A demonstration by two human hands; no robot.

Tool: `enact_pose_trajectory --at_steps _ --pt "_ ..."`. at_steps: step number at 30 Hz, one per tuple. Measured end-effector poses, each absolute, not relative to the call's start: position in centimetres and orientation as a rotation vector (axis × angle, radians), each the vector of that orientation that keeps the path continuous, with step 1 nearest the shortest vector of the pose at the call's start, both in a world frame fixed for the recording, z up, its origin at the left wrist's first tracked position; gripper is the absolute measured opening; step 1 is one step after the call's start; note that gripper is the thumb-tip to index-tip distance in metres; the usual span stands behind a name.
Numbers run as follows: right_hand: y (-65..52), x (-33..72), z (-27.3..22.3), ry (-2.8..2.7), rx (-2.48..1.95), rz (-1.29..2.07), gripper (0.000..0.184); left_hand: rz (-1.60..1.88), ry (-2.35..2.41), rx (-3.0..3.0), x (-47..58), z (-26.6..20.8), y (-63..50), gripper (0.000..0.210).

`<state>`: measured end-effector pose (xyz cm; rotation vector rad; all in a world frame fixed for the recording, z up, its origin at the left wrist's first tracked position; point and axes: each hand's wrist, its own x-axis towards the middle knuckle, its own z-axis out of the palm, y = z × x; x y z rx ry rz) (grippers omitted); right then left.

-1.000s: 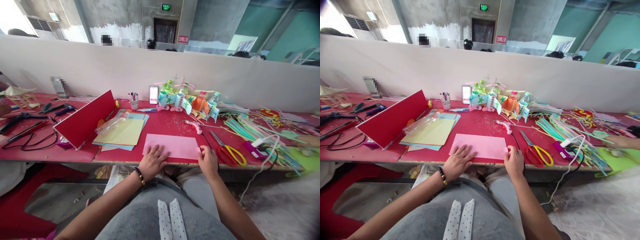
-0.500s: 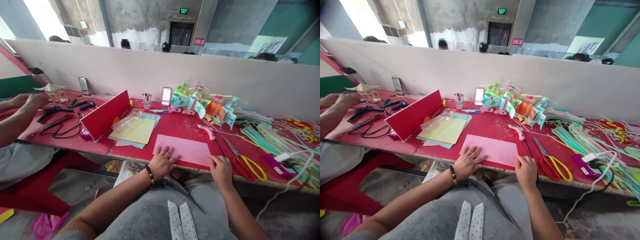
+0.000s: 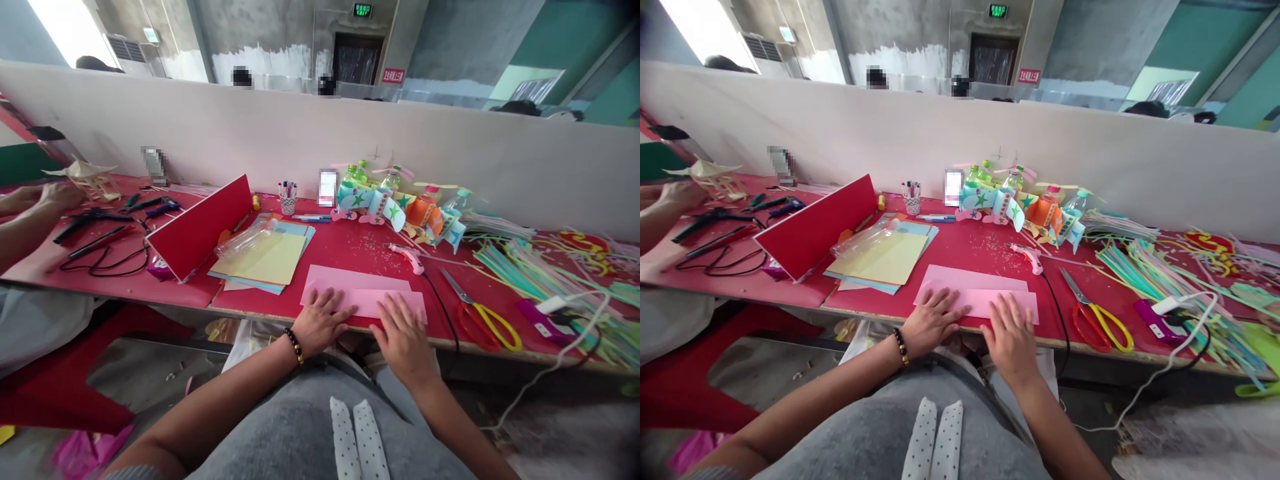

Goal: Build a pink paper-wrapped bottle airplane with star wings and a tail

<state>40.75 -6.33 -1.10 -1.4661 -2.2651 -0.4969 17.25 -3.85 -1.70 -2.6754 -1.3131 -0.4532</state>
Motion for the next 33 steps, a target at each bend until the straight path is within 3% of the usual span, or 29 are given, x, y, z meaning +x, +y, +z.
enact_pose_trajectory --at_steps 9,33 --pt "-7.1 38.6 -2.4 -2.406 -1.476 -0.282 0.058 -0.438 -1.304 -2.695 17.2 -1.5 -3.8 0.046" --pt "-6.8 41.0 -2.8 -2.417 -1.448 -0.261 0.056 -0.438 -1.379 -2.732 17.3 -0.8 -4.0 0.045"
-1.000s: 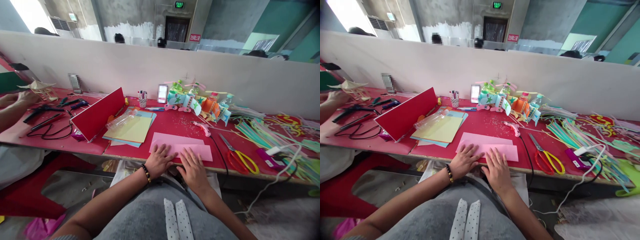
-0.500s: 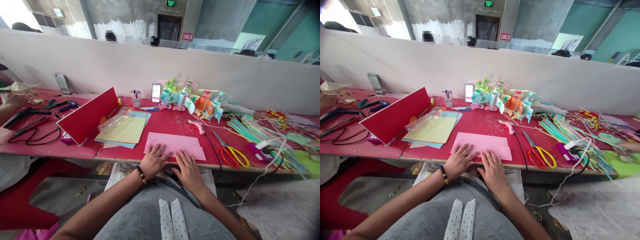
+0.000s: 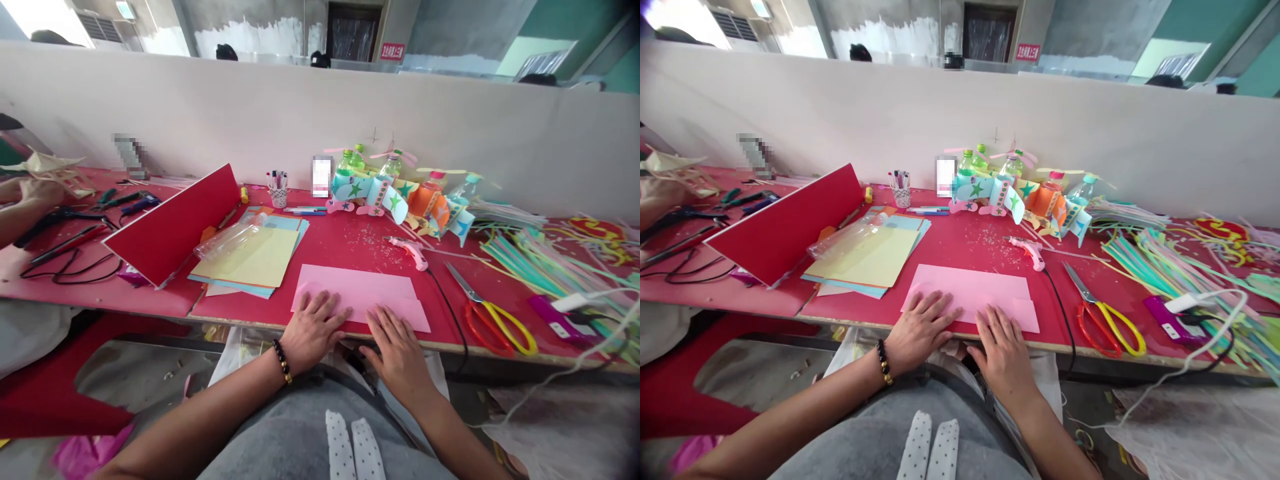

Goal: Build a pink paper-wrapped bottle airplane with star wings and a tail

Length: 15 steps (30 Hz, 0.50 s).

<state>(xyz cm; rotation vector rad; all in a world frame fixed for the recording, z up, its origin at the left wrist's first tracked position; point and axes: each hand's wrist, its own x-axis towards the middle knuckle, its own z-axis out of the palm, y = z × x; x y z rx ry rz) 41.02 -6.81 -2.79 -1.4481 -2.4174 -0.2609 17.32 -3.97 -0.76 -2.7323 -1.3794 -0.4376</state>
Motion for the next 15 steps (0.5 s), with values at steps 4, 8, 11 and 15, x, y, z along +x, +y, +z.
enact_pose_trajectory --at_steps 4,8,11,15 --pt "-6.0 41.8 -2.1 -2.473 -1.407 -0.205 0.053 -0.442 -1.461 -2.772 16.6 0.4 -3.3 0.041" --pt "-4.8 43.1 -1.4 -2.529 -1.338 -0.148 0.052 -0.414 -1.533 -2.769 15.6 0.6 -2.7 0.038" --pt "-3.9 44.6 -1.0 -2.538 -1.333 -0.116 0.056 -0.402 -1.518 -2.765 15.2 0.1 -2.5 0.041" --pt "-2.8 47.2 -0.8 -2.574 -1.376 -0.060 0.069 -0.400 -1.495 -2.744 15.1 -0.6 -2.4 0.043"
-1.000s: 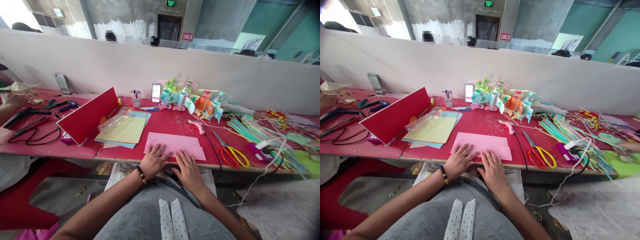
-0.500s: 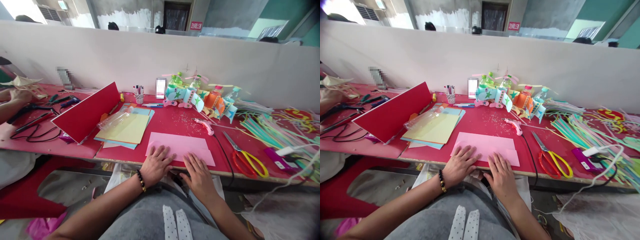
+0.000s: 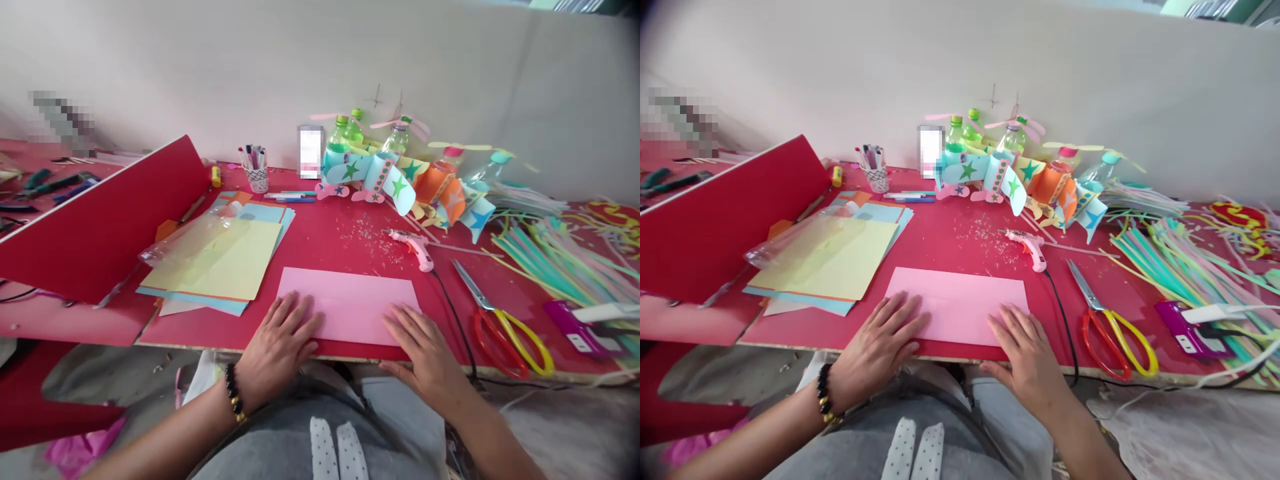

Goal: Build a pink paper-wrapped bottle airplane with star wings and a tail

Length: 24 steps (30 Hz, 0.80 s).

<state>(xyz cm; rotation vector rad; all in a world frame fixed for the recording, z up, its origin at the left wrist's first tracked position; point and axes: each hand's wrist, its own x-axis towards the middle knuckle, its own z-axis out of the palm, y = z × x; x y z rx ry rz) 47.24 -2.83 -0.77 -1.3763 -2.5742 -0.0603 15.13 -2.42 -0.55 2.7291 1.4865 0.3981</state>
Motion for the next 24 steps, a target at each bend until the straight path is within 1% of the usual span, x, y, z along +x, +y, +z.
enact_pose_trajectory --at_steps 3,7,10,18,24 --pt "-2.2 49.1 -0.9 -2.607 -1.390 -0.001 0.073 0.395 1.495 2.746 15.1 -0.6 -2.3 0.044" --pt "-1.6 50.6 -1.2 -2.616 -1.359 0.081 0.068 0.379 1.469 2.797 14.8 -0.7 -2.1 0.047" --pt "-1.5 50.8 -1.4 -2.614 -1.367 0.103 0.069 0.398 1.452 2.792 14.6 -0.9 -2.1 0.049" --pt "-1.6 50.0 -1.3 -2.568 -1.423 0.058 0.072 0.422 1.430 2.737 14.0 -1.2 -2.6 0.063" --pt "-1.5 49.7 -1.2 -2.553 -1.412 0.013 0.072 0.379 1.468 2.753 13.9 -1.2 -3.1 0.063"
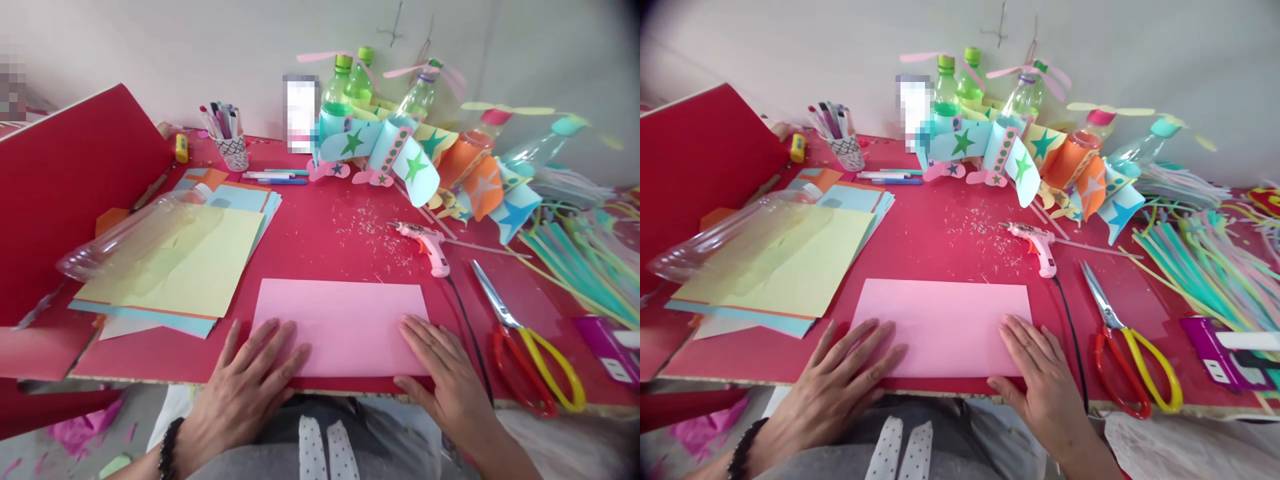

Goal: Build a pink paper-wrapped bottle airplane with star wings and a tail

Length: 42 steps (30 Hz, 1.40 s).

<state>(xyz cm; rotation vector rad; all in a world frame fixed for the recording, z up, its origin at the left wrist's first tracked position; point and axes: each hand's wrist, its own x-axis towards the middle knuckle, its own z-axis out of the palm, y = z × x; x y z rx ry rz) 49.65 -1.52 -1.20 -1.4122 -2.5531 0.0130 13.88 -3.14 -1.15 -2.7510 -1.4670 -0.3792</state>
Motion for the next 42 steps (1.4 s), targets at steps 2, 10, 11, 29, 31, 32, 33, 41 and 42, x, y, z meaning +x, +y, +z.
enact_pose_trajectory --at_steps 2,10,11,29,31,32,33,41,42 --pt "-1.5 49.6 -1.1 -2.550 -1.411 0.000 0.072 -0.370 -1.471 -2.746 14.0 -1.2 -3.3 0.062" --pt "-1.6 49.5 -0.9 -2.565 -1.439 0.014 0.073 -0.318 -1.419 -2.730 13.9 -1.5 -3.7 0.064" --pt "-1.6 49.6 -0.9 -2.583 -1.447 0.010 0.074 -0.315 -1.410 -2.731 13.9 -1.6 -3.7 0.064" --pt "-1.6 50.9 -0.4 -2.467 -1.479 0.214 0.074 -0.236 -1.400 -2.775 13.8 -0.8 -3.9 0.064" --pt "-1.4 51.0 -0.3 -2.382 -1.468 0.305 0.071 -0.226 -1.401 -2.775 13.7 -0.7 -3.9 0.064" --pt "-1.4 50.9 -0.2 -2.342 -1.475 0.341 0.069 -0.227 -1.401 -2.775 13.7 -0.8 -3.9 0.064" --pt "-1.4 50.8 -0.1 -2.307 -1.490 0.362 0.067 -0.234 -1.401 -2.776 13.7 -0.8 -3.9 0.064" --pt "-1.3 50.6 0.0 -2.423 -1.504 0.291 0.051 -0.288 -1.389 -2.751 13.8 -1.2 -4.0 0.065" --pt "-1.3 50.6 -0.1 -2.430 -1.502 0.275 0.050 -0.280 -1.389 -2.750 13.8 -1.2 -4.0 0.065"
